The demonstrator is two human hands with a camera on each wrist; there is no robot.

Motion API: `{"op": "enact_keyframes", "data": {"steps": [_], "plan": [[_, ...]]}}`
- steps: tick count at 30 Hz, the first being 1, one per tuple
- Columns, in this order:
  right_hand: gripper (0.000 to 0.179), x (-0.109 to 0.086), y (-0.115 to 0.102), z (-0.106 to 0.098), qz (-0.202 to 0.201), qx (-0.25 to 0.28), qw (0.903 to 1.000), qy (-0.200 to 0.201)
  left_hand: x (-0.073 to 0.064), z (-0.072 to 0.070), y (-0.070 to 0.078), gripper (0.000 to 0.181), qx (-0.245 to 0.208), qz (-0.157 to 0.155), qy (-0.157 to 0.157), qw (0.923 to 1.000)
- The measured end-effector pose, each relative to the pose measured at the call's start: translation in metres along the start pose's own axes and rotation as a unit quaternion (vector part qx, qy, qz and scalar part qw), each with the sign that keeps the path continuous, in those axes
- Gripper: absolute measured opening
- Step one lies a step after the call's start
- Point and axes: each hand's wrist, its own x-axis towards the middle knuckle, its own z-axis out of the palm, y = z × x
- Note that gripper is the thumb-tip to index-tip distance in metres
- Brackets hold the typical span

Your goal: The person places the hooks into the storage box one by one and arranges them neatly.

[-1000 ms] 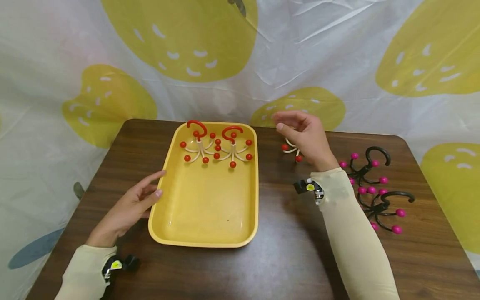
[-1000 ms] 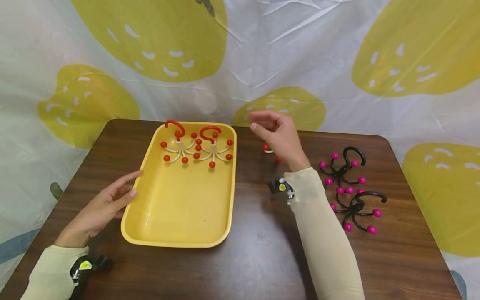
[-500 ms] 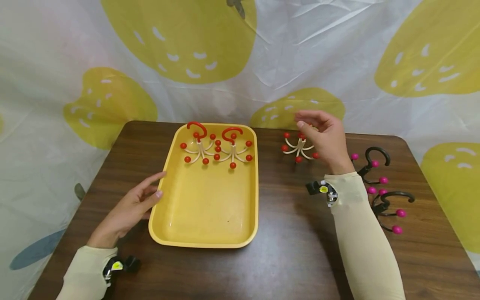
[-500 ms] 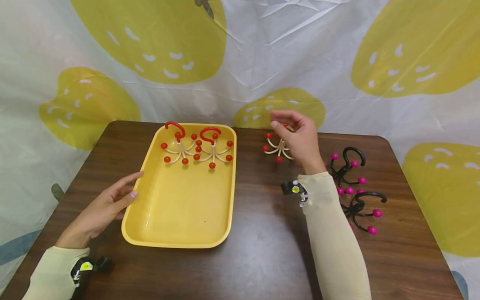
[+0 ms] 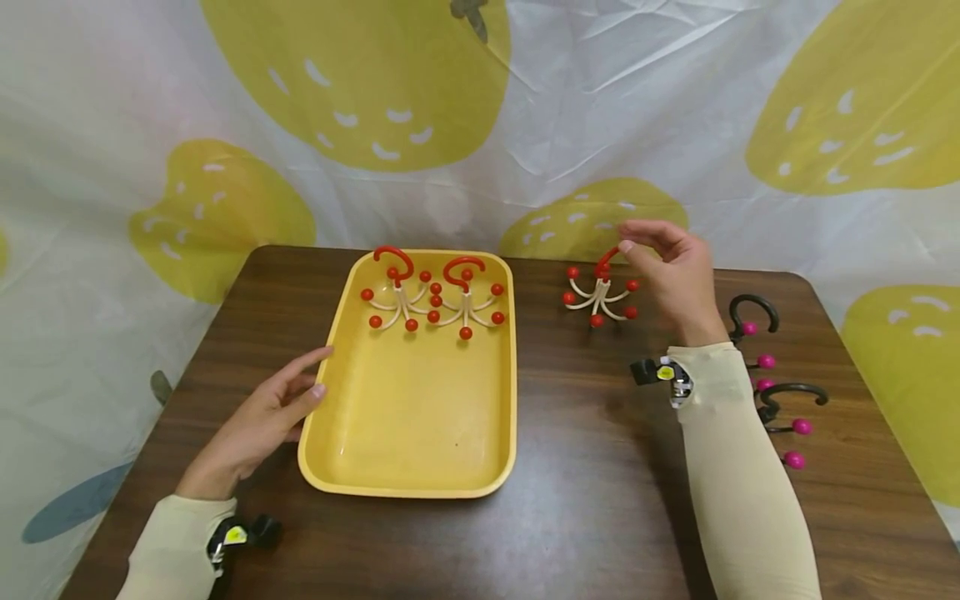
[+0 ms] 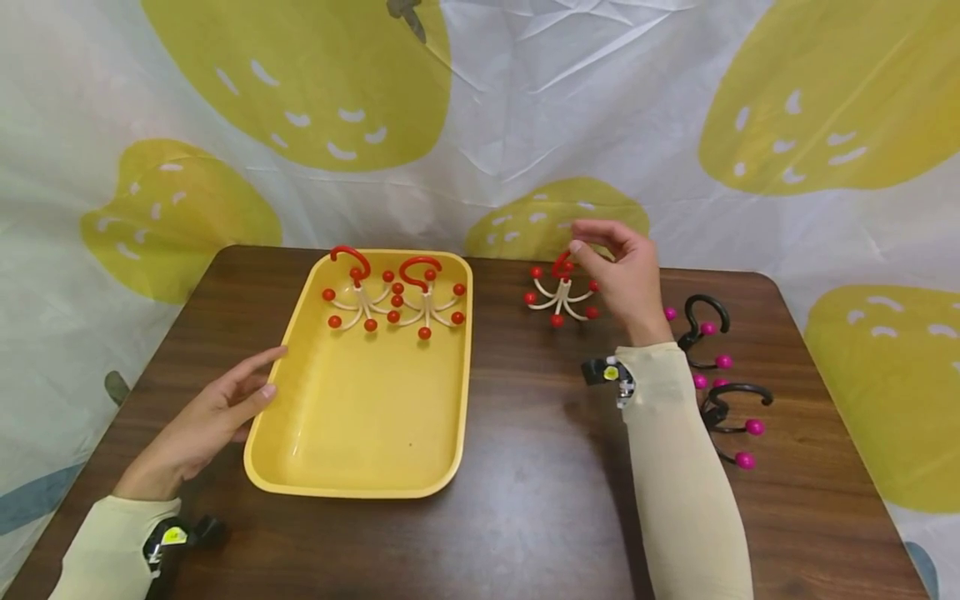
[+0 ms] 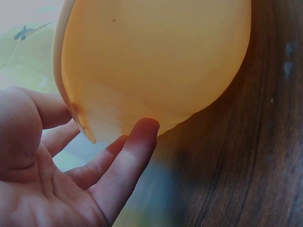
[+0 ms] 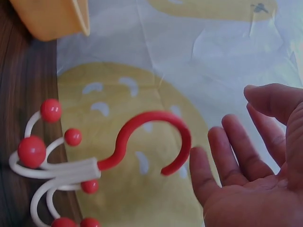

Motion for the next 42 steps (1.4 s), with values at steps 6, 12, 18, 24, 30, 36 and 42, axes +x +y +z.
{"op": "enact_keyframes", "data": {"steps": [6,12,18,24,30,36,42], "plan": [[0.024,0.002,0.014,-0.010,0.004,-0.045,0.9989,0.013,-0.001,0.001,0.000,0.063,-0.002,-0.002,0.002,1.0000],[0.026,0.002,0.028,-0.015,0.043,-0.046,0.9980,0.010,-0.002,0.001,0.001,0.064,0.002,-0.005,0.003,1.0000],[0.028,0.000,0.033,-0.015,0.070,-0.032,0.9970,0.009,-0.002,0.001,0.002,0.064,0.005,-0.007,0.005,1.0000],[0.028,-0.002,0.035,-0.013,0.077,-0.014,0.9969,0.007,-0.003,0.001,0.003,0.064,0.008,-0.006,0.006,0.9999],[0.026,-0.004,0.039,-0.015,0.075,-0.015,0.9967,0.025,-0.002,0.002,0.004,0.063,0.007,-0.007,0.004,0.9999],[0.022,-0.006,0.040,-0.020,0.084,-0.007,0.9962,0.023,-0.002,0.002,0.004,0.063,0.008,-0.007,0.004,0.9999],[0.023,-0.006,0.040,-0.023,0.093,-0.019,0.9954,0.015,-0.002,0.001,0.003,0.064,0.004,-0.007,0.002,1.0000]]}}
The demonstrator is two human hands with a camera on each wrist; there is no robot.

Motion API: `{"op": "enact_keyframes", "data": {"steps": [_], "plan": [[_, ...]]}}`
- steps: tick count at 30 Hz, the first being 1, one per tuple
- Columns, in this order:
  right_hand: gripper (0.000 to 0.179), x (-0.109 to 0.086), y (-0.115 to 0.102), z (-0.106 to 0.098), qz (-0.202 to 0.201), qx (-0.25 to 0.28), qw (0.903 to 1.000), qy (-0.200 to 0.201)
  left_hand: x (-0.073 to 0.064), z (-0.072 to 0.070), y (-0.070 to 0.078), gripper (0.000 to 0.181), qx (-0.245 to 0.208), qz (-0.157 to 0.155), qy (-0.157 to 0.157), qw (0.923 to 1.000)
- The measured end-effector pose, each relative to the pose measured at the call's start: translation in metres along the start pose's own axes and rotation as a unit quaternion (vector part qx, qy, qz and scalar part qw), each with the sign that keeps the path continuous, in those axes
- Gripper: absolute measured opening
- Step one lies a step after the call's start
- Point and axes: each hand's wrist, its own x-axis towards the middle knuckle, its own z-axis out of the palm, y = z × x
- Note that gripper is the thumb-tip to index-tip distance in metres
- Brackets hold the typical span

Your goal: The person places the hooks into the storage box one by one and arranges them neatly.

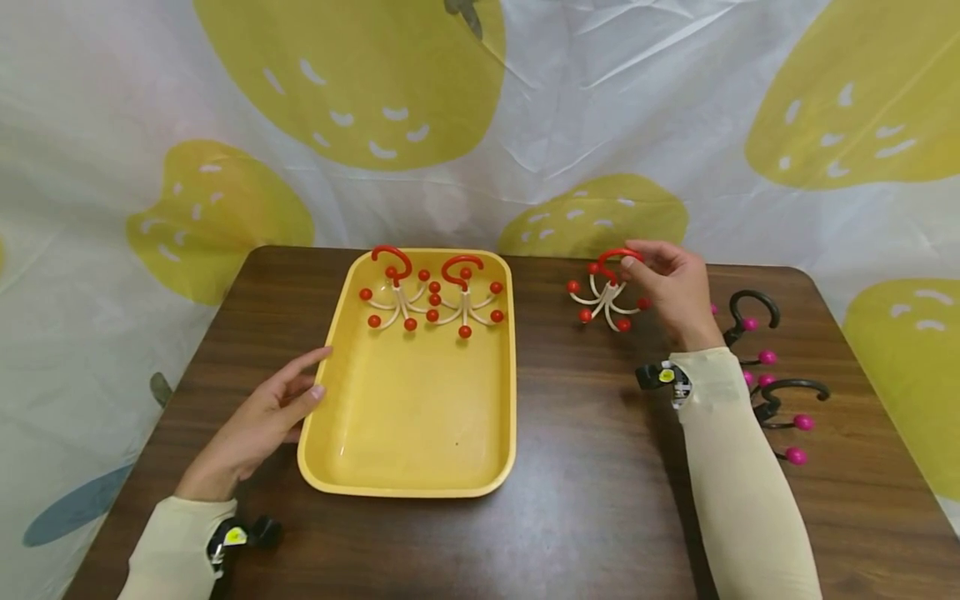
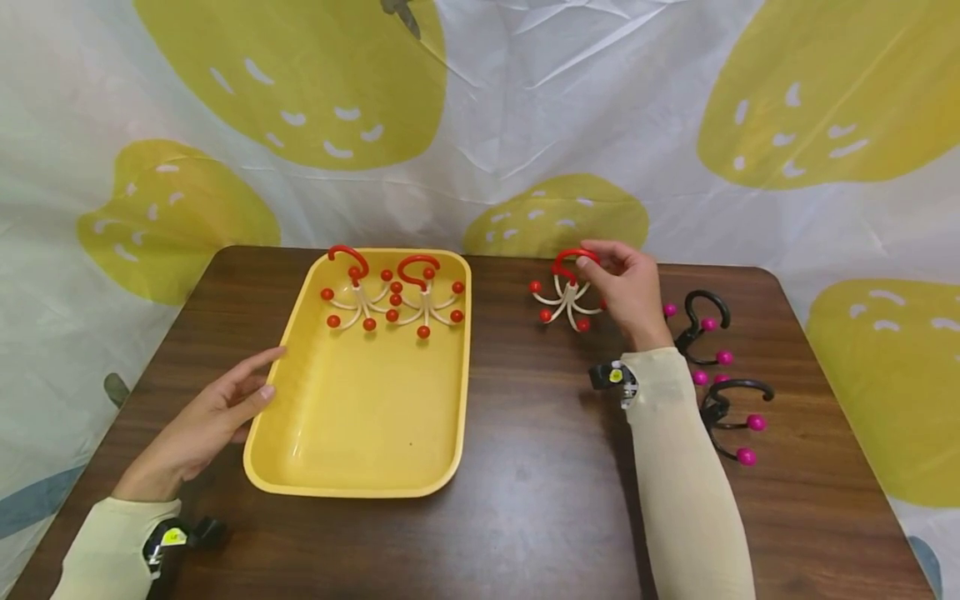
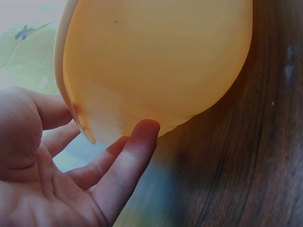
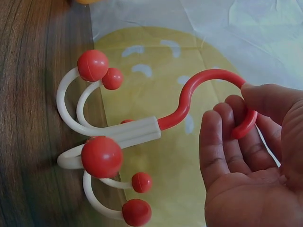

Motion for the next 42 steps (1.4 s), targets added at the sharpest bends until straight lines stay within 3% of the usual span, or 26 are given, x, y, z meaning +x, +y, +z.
{"op": "enact_keyframes", "data": {"steps": [10,18,25,34,42], "plan": [[0.030,0.001,-0.004,0.003,0.007,-0.009,0.9999,-0.003,0.000,0.001,-0.001,0.064,0.000,-0.001,0.003,1.0000],[0.018,-0.002,-0.006,0.003,0.003,-0.001,1.0000,0.000,0.001,0.001,-0.001,0.064,0.002,-0.001,0.001,1.0000],[0.019,-0.005,-0.010,0.004,-0.005,0.014,0.9999,-0.003,0.001,0.001,-0.001,0.065,0.001,0.001,0.001,1.0000],[0.028,-0.008,-0.016,0.005,-0.021,-0.025,0.9995,-0.002,0.000,0.001,-0.002,0.065,-0.002,0.002,0.001,1.0000],[0.020,-0.009,-0.023,0.009,-0.045,0.003,0.9990,-0.007,0.001,0.001,-0.002,0.065,-0.001,0.002,0.004,1.0000]]}}
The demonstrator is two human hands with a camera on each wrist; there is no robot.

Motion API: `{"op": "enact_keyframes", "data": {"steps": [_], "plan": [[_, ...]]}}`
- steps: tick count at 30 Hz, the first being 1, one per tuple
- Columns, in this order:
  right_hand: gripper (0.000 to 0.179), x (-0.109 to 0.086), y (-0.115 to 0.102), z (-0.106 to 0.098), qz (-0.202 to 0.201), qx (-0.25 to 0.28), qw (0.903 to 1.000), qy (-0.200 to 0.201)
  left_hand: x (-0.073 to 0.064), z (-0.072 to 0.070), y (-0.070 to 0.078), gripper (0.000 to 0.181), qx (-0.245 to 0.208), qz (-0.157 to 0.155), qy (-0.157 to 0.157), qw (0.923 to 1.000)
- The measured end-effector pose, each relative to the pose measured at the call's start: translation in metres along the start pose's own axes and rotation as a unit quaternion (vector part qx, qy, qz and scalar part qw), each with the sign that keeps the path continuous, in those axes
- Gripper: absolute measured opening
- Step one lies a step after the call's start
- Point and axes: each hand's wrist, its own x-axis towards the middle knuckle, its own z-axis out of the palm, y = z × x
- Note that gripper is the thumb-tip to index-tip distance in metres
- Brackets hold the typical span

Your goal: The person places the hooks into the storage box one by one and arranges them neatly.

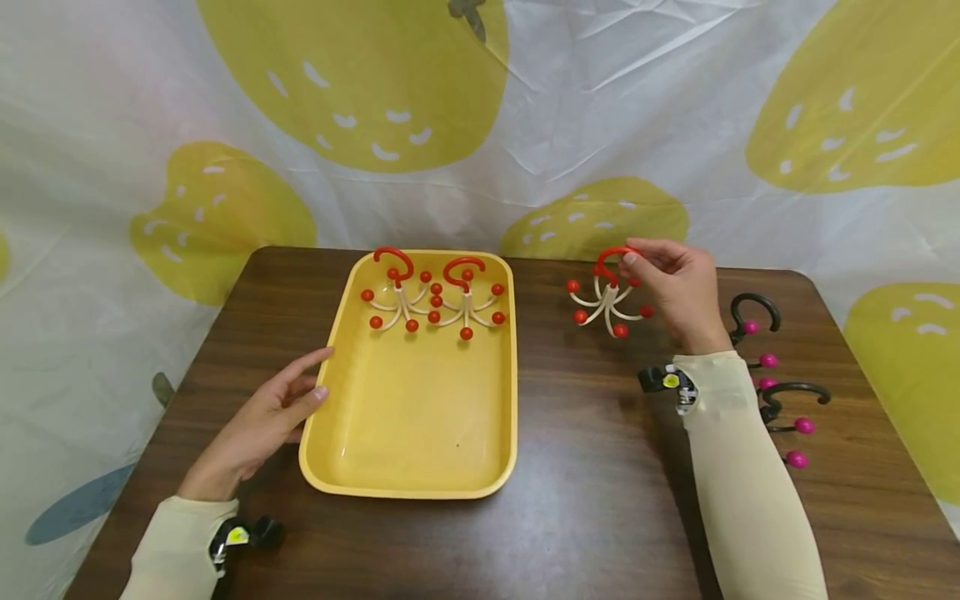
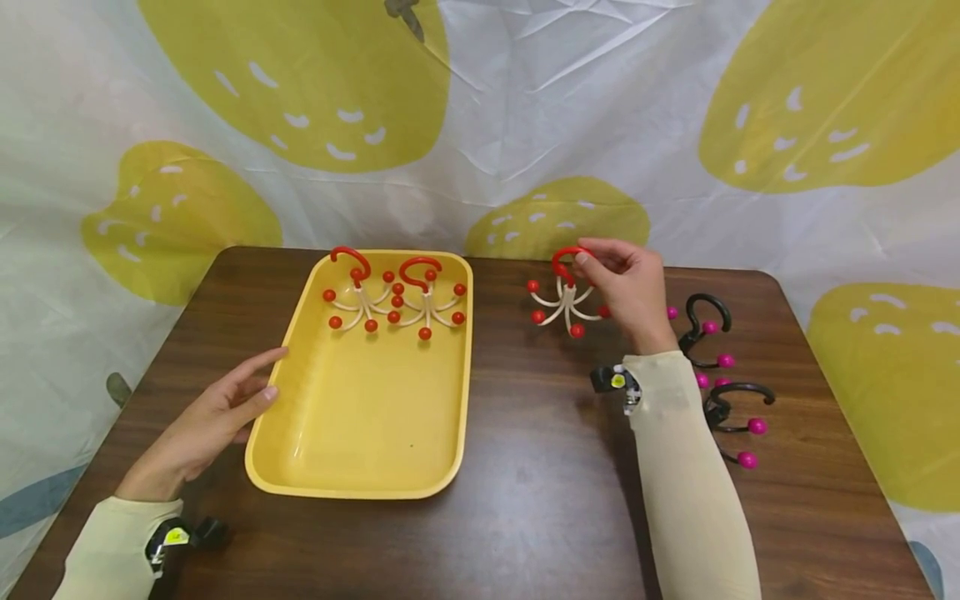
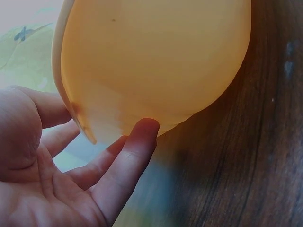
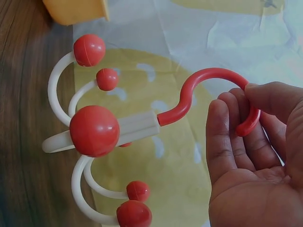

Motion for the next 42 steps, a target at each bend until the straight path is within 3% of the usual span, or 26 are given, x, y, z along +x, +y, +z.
{"op": "enact_keyframes", "data": {"steps": [8,31,42], "plan": [[0.016,-0.002,-0.012,0.008,-0.021,0.033,0.9991,-0.015,0.000,-0.001,0.000,0.065,0.001,0.000,0.001,1.0000],[0.019,-0.019,-0.040,0.037,-0.061,0.006,0.9957,-0.070,0.001,-0.001,-0.001,0.065,-0.002,0.000,0.000,1.0000],[0.018,-0.027,-0.043,0.058,-0.078,0.000,0.9917,-0.103,0.001,-0.001,-0.002,0.065,0.006,-0.003,0.003,1.0000]]}}
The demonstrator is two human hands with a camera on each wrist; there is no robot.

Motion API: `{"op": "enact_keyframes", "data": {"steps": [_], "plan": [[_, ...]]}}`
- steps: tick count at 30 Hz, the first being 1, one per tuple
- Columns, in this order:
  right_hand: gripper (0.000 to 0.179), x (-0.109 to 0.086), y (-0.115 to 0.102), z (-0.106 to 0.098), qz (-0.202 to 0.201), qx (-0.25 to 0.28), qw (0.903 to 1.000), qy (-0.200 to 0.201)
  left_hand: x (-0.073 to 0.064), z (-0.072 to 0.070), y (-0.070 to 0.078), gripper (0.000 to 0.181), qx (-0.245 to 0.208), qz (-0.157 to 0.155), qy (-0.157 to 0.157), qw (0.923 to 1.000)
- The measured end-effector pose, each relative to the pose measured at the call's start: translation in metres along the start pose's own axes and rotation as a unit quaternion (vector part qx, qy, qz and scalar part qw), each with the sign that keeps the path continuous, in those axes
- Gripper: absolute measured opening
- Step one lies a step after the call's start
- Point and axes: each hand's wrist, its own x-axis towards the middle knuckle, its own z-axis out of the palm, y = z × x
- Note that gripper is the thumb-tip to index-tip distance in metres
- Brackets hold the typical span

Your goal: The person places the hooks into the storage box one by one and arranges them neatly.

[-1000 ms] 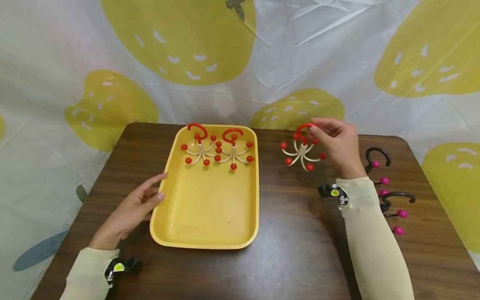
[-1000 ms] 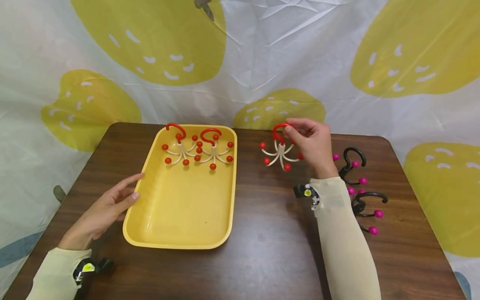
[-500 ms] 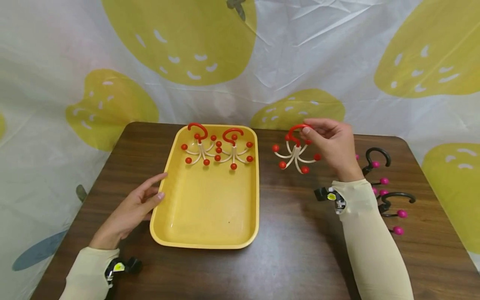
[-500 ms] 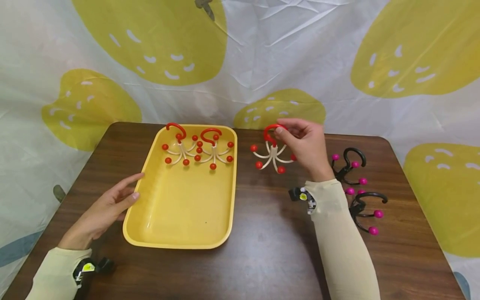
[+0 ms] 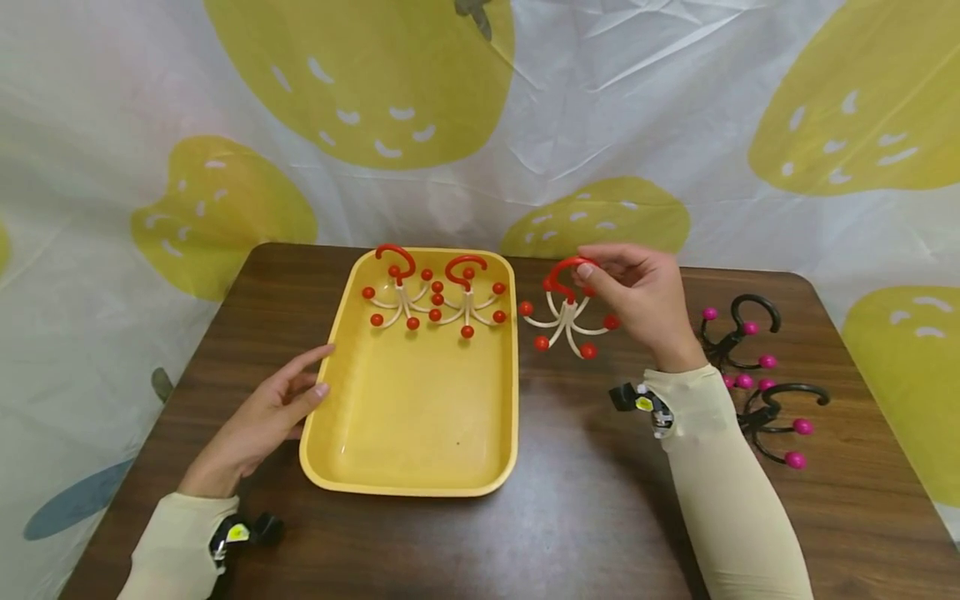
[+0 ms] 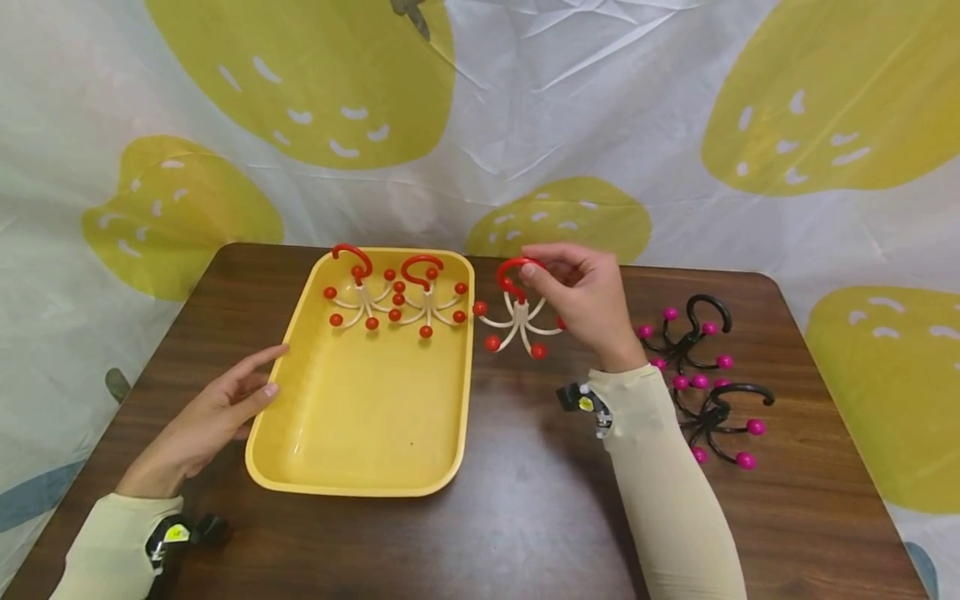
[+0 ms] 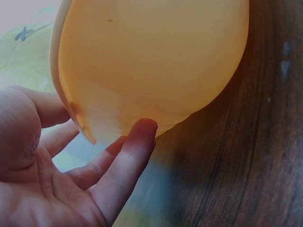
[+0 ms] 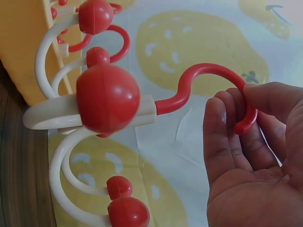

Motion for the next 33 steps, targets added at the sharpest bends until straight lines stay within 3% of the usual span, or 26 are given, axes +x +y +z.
{"op": "enact_keyframes", "data": {"steps": [16,33], "plan": [[0.022,0.002,-0.009,0.035,-0.016,-0.047,0.9979,-0.041,0.001,0.002,0.001,0.065,0.003,0.000,0.001,1.0000],[0.020,0.010,-0.010,0.082,-0.006,-0.043,0.9934,-0.106,-0.001,0.002,0.001,0.065,-0.012,0.003,-0.001,0.9999]]}}
